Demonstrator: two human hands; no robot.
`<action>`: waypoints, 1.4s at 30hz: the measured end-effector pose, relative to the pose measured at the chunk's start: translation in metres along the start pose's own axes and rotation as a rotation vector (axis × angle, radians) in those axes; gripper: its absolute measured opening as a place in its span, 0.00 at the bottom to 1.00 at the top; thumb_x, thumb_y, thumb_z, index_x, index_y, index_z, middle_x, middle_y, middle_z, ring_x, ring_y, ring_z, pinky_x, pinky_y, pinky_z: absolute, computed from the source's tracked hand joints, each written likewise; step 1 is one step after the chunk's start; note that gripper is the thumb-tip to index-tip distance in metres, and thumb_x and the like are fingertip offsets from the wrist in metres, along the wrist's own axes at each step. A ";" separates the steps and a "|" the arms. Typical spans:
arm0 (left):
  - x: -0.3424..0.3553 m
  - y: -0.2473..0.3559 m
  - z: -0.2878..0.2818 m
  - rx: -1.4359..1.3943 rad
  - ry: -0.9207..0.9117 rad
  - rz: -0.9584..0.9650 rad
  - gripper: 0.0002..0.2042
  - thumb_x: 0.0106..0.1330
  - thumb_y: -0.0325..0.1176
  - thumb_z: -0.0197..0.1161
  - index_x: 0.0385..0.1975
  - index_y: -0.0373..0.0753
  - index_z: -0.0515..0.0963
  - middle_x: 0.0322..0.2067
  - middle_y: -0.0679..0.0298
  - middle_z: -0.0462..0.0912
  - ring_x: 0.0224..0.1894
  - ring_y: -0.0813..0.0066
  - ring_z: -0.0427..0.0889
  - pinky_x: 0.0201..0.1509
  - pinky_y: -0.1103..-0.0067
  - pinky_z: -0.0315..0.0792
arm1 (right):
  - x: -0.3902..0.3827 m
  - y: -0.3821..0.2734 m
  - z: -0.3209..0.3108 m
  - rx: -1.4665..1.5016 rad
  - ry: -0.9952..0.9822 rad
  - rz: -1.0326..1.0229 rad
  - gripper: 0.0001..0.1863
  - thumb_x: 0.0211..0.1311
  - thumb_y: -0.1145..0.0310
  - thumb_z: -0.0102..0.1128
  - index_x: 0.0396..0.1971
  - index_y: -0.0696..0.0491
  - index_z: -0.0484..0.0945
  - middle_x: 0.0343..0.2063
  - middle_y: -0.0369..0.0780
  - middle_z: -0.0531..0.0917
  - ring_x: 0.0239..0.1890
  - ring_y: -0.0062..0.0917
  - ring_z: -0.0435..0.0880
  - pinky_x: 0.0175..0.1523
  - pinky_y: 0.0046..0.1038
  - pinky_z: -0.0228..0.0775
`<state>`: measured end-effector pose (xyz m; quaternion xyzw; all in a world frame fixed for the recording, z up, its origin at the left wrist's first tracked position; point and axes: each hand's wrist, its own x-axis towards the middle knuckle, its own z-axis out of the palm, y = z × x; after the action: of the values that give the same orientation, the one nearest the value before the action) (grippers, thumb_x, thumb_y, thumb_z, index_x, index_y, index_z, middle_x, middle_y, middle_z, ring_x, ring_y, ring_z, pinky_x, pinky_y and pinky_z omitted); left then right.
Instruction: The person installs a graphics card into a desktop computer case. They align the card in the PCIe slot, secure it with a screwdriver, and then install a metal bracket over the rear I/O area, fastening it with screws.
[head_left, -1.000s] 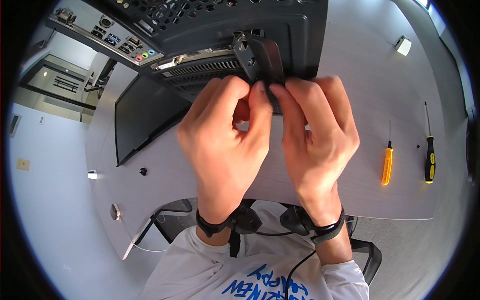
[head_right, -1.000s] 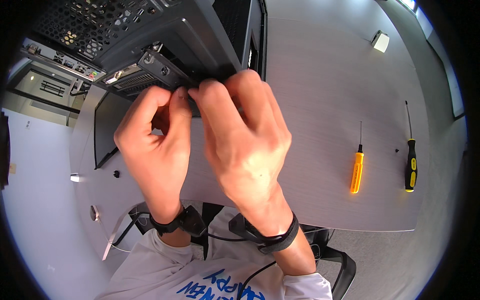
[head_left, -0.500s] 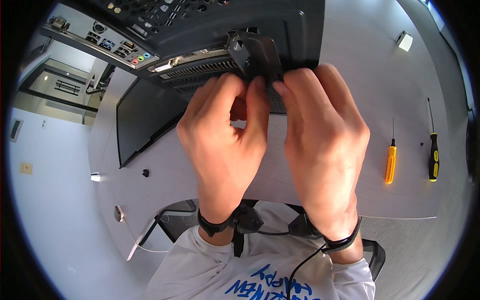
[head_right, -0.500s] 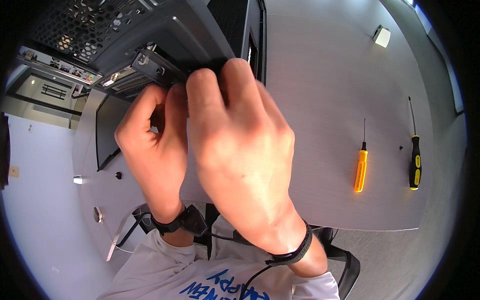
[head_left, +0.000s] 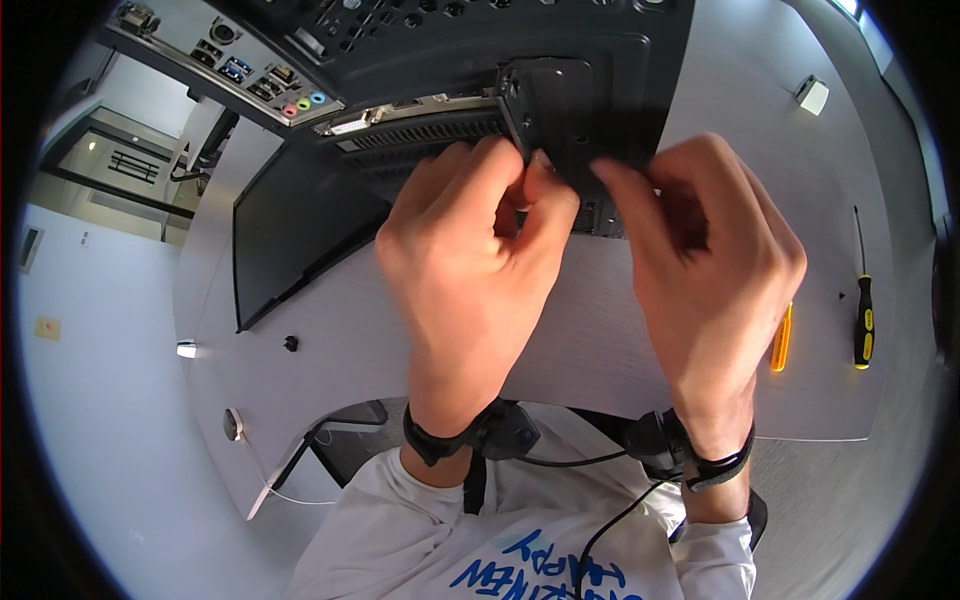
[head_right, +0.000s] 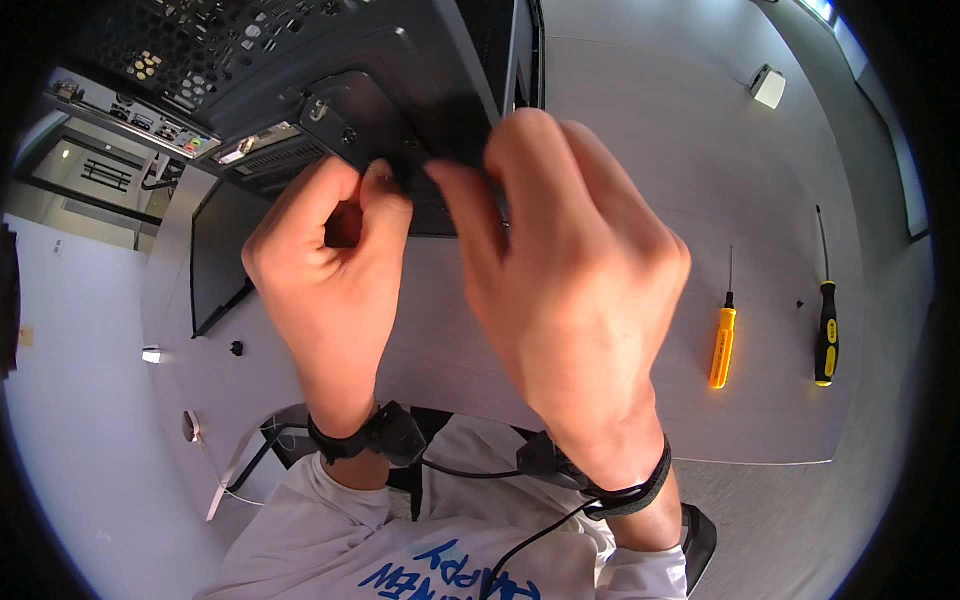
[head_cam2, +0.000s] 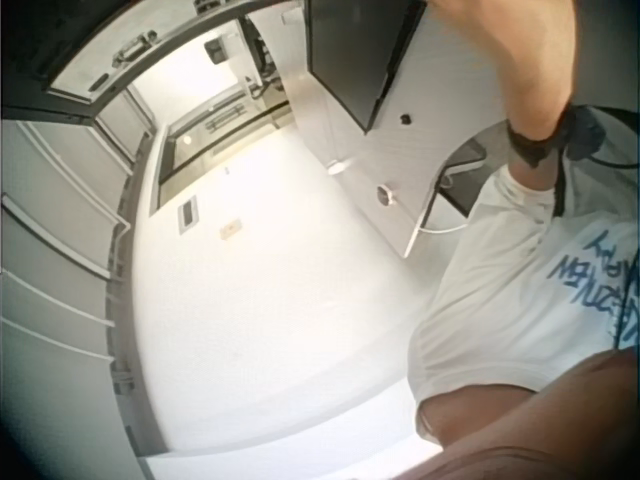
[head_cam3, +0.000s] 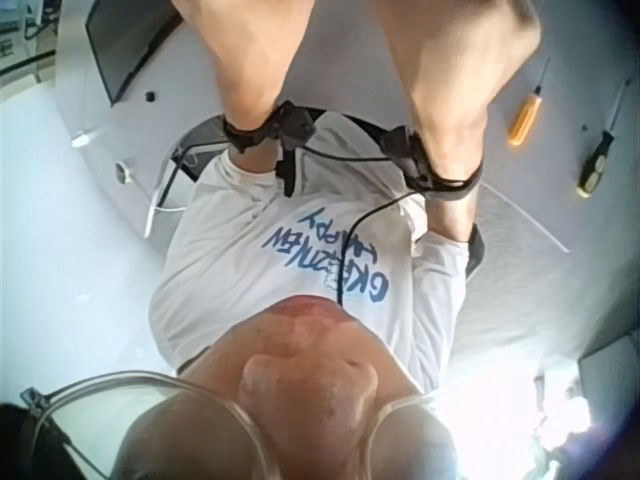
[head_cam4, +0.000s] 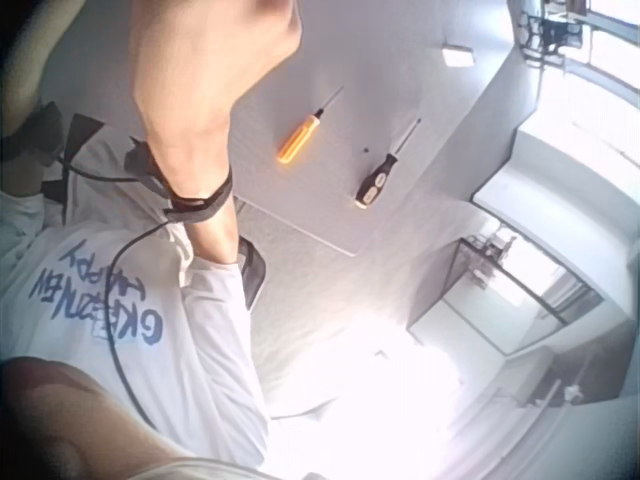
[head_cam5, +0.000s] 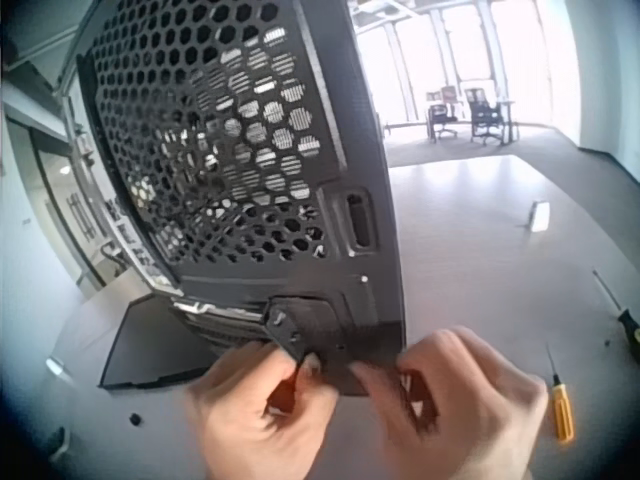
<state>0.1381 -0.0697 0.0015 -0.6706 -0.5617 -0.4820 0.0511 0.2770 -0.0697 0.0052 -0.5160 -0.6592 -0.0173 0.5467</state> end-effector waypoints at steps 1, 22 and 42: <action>0.000 -0.001 0.001 -0.007 0.011 0.001 0.09 0.54 0.24 0.70 0.20 0.38 0.73 0.17 0.66 0.73 0.20 0.70 0.73 0.22 0.74 0.65 | -0.002 0.002 -0.001 -0.002 0.007 0.010 0.14 0.52 0.73 0.78 0.24 0.57 0.77 0.18 0.36 0.77 0.17 0.16 0.74 0.23 0.20 0.62; 0.000 -0.004 0.005 -0.077 0.029 0.037 0.13 0.62 0.24 0.68 0.21 0.33 0.70 0.15 0.69 0.66 0.19 0.82 0.61 0.21 0.79 0.56 | -0.005 0.010 0.018 0.121 -0.008 0.087 0.15 0.55 0.72 0.74 0.36 0.57 0.75 0.29 0.37 0.78 0.18 0.18 0.74 0.23 0.23 0.65; -0.008 0.002 0.005 -0.043 -0.101 -0.097 0.11 0.70 0.31 0.65 0.25 0.37 0.74 0.17 0.58 0.75 0.16 0.60 0.73 0.19 0.70 0.63 | -0.004 0.009 0.025 0.205 -0.058 0.122 0.17 0.60 0.70 0.72 0.35 0.58 0.70 0.24 0.38 0.68 0.21 0.24 0.64 0.27 0.27 0.60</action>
<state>0.1433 -0.0732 -0.0060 -0.6670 -0.5849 -0.4613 -0.0151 0.2652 -0.0539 -0.0130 -0.4970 -0.6404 0.0983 0.5772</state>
